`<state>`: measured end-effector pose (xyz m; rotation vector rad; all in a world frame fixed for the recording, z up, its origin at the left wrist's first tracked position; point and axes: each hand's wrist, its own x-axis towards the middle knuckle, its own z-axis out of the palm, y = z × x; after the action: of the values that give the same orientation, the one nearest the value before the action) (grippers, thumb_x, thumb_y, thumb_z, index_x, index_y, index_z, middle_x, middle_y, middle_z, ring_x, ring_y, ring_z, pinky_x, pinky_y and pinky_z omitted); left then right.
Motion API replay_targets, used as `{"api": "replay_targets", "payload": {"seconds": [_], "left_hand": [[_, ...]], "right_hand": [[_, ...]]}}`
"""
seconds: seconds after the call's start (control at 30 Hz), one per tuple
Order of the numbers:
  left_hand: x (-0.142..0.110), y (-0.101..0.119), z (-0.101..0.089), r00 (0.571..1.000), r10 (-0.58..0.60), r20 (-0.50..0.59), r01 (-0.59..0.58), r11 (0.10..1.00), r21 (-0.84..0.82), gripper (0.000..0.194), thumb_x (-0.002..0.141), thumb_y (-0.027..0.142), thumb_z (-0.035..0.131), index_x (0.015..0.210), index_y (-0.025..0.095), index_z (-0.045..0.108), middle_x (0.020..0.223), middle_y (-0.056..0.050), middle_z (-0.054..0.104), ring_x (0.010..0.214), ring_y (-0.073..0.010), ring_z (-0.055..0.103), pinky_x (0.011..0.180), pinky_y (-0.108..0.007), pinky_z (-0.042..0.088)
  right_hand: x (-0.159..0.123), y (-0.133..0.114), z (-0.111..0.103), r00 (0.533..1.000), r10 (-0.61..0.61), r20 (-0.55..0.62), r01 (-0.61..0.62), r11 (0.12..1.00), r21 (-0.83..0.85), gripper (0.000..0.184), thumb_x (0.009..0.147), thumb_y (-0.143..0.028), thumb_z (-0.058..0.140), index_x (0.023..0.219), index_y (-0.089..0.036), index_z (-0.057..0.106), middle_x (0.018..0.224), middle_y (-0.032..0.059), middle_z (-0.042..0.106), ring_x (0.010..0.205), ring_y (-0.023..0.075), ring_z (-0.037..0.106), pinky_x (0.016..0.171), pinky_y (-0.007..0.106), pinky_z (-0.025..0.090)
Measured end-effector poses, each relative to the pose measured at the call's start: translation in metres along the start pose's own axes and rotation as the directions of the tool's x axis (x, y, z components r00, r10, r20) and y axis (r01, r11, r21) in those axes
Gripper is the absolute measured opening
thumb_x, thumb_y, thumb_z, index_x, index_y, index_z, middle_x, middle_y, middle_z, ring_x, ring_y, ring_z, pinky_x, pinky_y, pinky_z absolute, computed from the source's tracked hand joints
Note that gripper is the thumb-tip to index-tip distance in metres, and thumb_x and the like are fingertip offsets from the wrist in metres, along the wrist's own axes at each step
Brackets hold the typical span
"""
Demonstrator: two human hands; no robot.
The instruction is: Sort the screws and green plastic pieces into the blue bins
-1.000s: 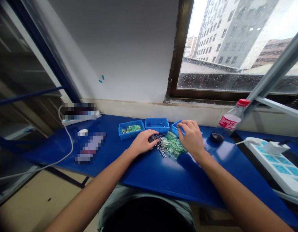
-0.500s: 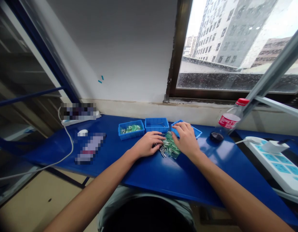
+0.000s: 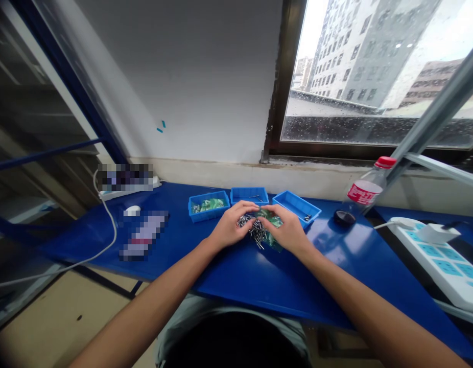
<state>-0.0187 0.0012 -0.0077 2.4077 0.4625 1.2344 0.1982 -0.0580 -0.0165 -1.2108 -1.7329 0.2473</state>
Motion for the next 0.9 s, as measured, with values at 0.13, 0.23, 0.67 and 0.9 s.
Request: {"api": "replay_targets", "payload": {"seconds": [0.13, 0.23, 0.67, 0.9], "left_hand": [[-0.001, 0.0, 0.001, 1.0, -0.005, -0.006, 0.005, 0.999, -0.045, 0.026, 0.098, 0.014, 0.063, 0.123, 0.018, 0.07, 0.126, -0.012, 0.07, 0.117, -0.023, 0.069, 0.1, -0.039, 0.062], [-0.002, 0.001, 0.0, 1.0, -0.002, 0.025, 0.003, 1.0, -0.016, 0.031, 0.098, 0.018, 0.065, 0.128, 0.02, 0.069, 0.133, -0.014, 0.067, 0.125, -0.0257, 0.066, 0.105, -0.043, 0.061], [-0.004, -0.004, 0.001, 0.993, 0.064, 0.099, -0.069, 0.997, 0.039, 0.05, 0.096, 0.018, 0.069, 0.145, 0.025, 0.062, 0.144, -0.013, 0.063, 0.134, -0.0272, 0.062, 0.115, -0.047, 0.054], [-0.003, 0.002, -0.002, 1.0, -0.012, -0.021, 0.014, 0.997, 0.08, 0.02, 0.104, 0.028, 0.063, 0.116, 0.02, 0.075, 0.114, -0.009, 0.078, 0.106, -0.0228, 0.071, 0.1, -0.04, 0.057]], "right_hand": [[-0.002, 0.0, 0.007, 0.981, 0.187, 0.049, -0.193, 0.94, 0.282, 0.038, 0.09, -0.053, 0.079, 0.112, -0.023, 0.072, 0.108, 0.0095, 0.081, 0.1, 0.0292, 0.078, 0.098, 0.049, 0.061], [0.0, -0.004, 0.006, 0.956, 0.279, 0.095, -0.291, 0.847, 0.444, 0.057, 0.083, -0.053, 0.086, 0.126, -0.021, 0.068, 0.106, 0.0103, 0.082, 0.099, 0.0287, 0.079, 0.095, 0.047, 0.064], [0.004, -0.017, 0.001, 0.902, 0.422, 0.091, -0.417, 0.797, 0.436, 0.065, 0.077, -0.057, 0.089, 0.124, -0.019, 0.067, 0.08, 0.0028, 0.076, 0.061, 0.0181, 0.067, 0.062, 0.034, 0.057], [-0.002, -0.009, 0.007, 0.916, 0.357, 0.185, -0.401, 0.794, 0.457, 0.051, 0.098, -0.068, 0.06, 0.118, -0.022, 0.073, 0.082, 0.0043, 0.073, 0.062, 0.0197, 0.064, 0.055, 0.034, 0.052]]}}
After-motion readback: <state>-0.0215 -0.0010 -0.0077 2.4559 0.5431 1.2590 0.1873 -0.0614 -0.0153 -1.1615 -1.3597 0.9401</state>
